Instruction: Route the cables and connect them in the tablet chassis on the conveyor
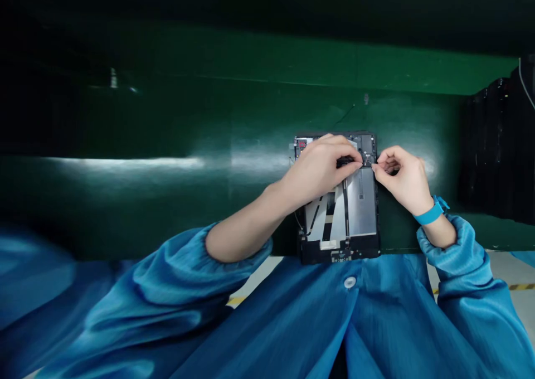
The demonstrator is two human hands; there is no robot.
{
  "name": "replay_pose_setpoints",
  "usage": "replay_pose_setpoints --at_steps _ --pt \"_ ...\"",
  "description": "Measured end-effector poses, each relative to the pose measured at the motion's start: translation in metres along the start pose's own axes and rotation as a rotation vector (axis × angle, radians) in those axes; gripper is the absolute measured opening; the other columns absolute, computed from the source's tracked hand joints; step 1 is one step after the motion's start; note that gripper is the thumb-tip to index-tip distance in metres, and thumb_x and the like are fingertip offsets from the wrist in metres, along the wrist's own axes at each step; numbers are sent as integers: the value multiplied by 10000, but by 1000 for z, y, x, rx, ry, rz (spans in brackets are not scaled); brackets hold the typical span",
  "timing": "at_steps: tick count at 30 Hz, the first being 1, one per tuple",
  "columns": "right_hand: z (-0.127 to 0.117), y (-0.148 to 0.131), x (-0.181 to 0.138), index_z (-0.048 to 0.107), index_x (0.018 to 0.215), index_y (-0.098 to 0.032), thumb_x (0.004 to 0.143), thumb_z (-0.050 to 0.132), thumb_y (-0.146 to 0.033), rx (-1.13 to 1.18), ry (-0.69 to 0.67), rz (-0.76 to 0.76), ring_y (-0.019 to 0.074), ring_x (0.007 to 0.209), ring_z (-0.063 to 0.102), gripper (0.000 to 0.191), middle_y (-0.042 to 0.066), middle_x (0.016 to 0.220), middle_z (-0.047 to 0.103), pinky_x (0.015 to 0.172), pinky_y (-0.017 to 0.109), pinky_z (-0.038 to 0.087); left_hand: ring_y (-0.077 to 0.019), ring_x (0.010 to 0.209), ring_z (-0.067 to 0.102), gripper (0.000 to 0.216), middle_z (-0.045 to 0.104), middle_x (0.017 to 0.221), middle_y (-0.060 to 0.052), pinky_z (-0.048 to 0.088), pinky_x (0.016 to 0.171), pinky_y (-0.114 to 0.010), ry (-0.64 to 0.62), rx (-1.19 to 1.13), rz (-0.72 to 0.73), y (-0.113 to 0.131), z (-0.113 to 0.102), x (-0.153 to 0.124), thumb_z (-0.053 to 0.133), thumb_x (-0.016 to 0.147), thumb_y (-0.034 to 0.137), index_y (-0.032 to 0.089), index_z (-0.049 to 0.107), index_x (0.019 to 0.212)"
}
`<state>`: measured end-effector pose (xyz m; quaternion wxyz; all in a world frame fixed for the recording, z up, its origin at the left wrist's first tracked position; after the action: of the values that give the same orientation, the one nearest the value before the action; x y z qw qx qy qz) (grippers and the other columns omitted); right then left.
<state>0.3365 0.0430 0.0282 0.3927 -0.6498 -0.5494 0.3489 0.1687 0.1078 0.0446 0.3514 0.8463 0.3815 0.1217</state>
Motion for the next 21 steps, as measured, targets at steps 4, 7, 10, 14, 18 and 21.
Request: replay_pose_setpoints --at_steps 4,7,10,14,18,21 --pt "-1 3 1 661 812 -230 804 731 -303 -4 -4 6 143 639 688 101 -28 712 720 668 303 584 -232 930 668 121 758 900 -44 500 947 -399 -21 -33 -5 -3 -3 6 678 899 169 205 765 824" --pt "-4 5 1 654 803 -230 799 742 -303 -23 9 5 149 642 691 114 -25 718 724 682 316 585 -230 903 676 138 748 861 -40 502 941 -397 -20 -49 -9 -3 -4 8 678 888 166 208 766 791" --pt "-8 5 2 649 800 -231 788 757 -310 -30 32 8 150 640 688 135 -25 715 722 686 320 585 -240 899 673 146 741 858 -52 500 911 -394 -20 -11 -18 -2 -1 10 673 888 157 198 761 779" --pt "-11 -2 3 644 807 -236 774 783 -332 45 78 13 142 639 671 172 -28 710 709 645 300 577 -257 951 670 151 746 959 -84 496 903 -395 -50 73 12 3 3 13 637 902 129 175 781 904" --pt "-3 -9 7 622 799 -245 770 816 -400 118 79 -5 145 675 656 251 -19 750 704 645 305 577 -261 1002 654 160 733 1031 -70 491 942 -420 -58 26 60 6 4 13 665 923 208 204 791 1022" --pt "5 -6 10 615 835 -241 776 804 -401 176 75 0 139 703 643 254 -17 795 691 657 299 564 -245 964 640 143 715 959 -58 491 944 -417 6 -36 31 2 4 11 647 942 235 194 784 936"
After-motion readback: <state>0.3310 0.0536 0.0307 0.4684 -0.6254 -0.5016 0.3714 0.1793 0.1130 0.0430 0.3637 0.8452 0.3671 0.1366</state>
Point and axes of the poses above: each hand's wrist, its own x-axis towards the middle knuckle, its own z-axis out of the palm, y = z × x, the point moved 5 cm from there along x, towards the middle knuckle
